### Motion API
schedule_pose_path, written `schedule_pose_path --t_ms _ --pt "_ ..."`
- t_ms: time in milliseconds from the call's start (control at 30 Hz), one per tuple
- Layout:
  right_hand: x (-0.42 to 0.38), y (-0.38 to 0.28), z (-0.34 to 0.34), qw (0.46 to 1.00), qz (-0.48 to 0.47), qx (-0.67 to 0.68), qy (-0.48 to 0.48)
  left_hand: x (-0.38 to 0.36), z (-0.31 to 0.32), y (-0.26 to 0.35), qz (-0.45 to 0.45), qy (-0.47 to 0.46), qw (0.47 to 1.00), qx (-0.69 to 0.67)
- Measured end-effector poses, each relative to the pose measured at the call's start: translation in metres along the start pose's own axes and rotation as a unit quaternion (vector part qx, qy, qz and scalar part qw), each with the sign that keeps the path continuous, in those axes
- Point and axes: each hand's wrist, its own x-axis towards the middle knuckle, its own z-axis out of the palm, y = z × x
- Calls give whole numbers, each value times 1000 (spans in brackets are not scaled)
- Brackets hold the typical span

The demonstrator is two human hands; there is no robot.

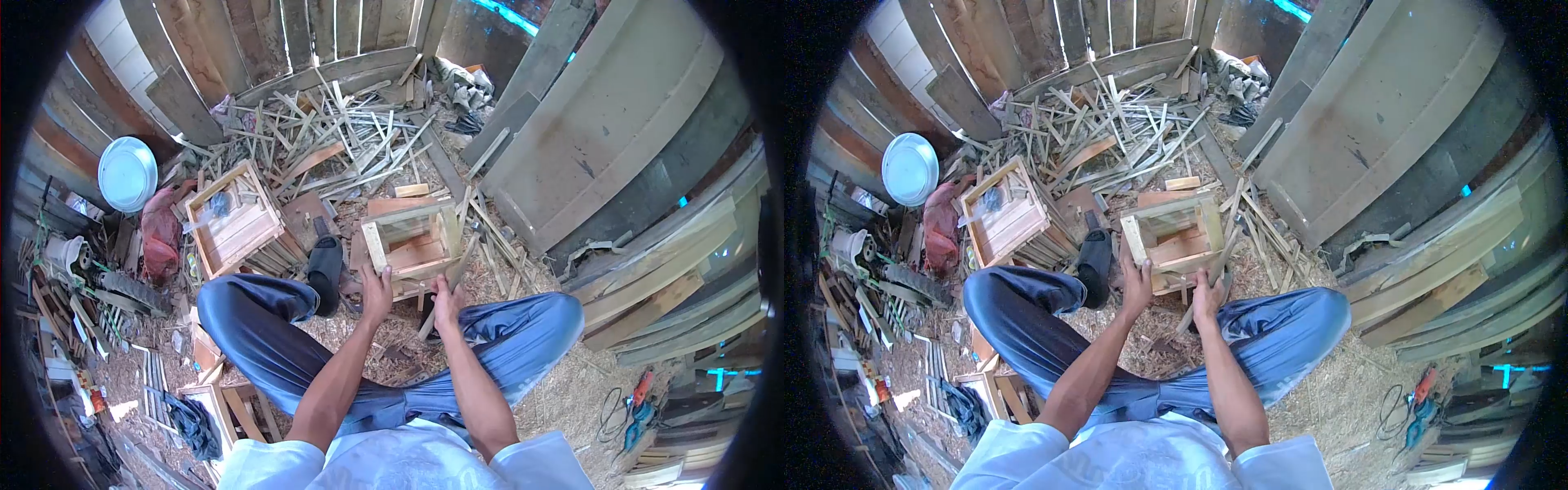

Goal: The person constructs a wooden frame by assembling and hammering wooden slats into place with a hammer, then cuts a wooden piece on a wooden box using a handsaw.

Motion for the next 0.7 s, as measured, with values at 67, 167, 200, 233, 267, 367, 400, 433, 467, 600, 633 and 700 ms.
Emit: schedule_pose_path --t_ms 67,167,200,233,267,367,400,433,467,600,633,700 --pt "-5 11 4 998 -49 -21 15 0 2 -8 -4 -24 1000 -16" --pt "-21 8 11 995 -82 -43 20 -4 9 -16 -14 9 992 -121" --pt "-28 2 14 994 -94 -42 25 -5 6 -12 -15 9 993 -120" --pt "-29 2 12 991 -112 -75 5 -5 2 -4 -43 2 990 -134" --pt "-28 4 14 991 -111 -74 5 -5 -2 3 -71 -6 987 -147" --pt "-14 25 16 993 -106 -55 15 -4 -3 4 -83 -32 987 -137" --pt "-11 30 16 995 -88 -55 -4 -3 2 -3 -83 -32 987 -136" --pt "-11 33 15 996 -67 -56 -23 -3 8 -13 -70 -14 988 -135" --pt "-11 35 16 996 -65 -56 -25 -3 13 -24 -56 5 989 -134" --pt "-5 44 17 995 -64 -75 -2 -4 13 -22 -83 -5 979 -187" --pt "-2 49 15 993 -52 -102 3 -5 12 -20 -82 -7 980 -179" --pt "2 56 16 995 -71 -72 6 -7 12 -22 -79 -10 983 -168"
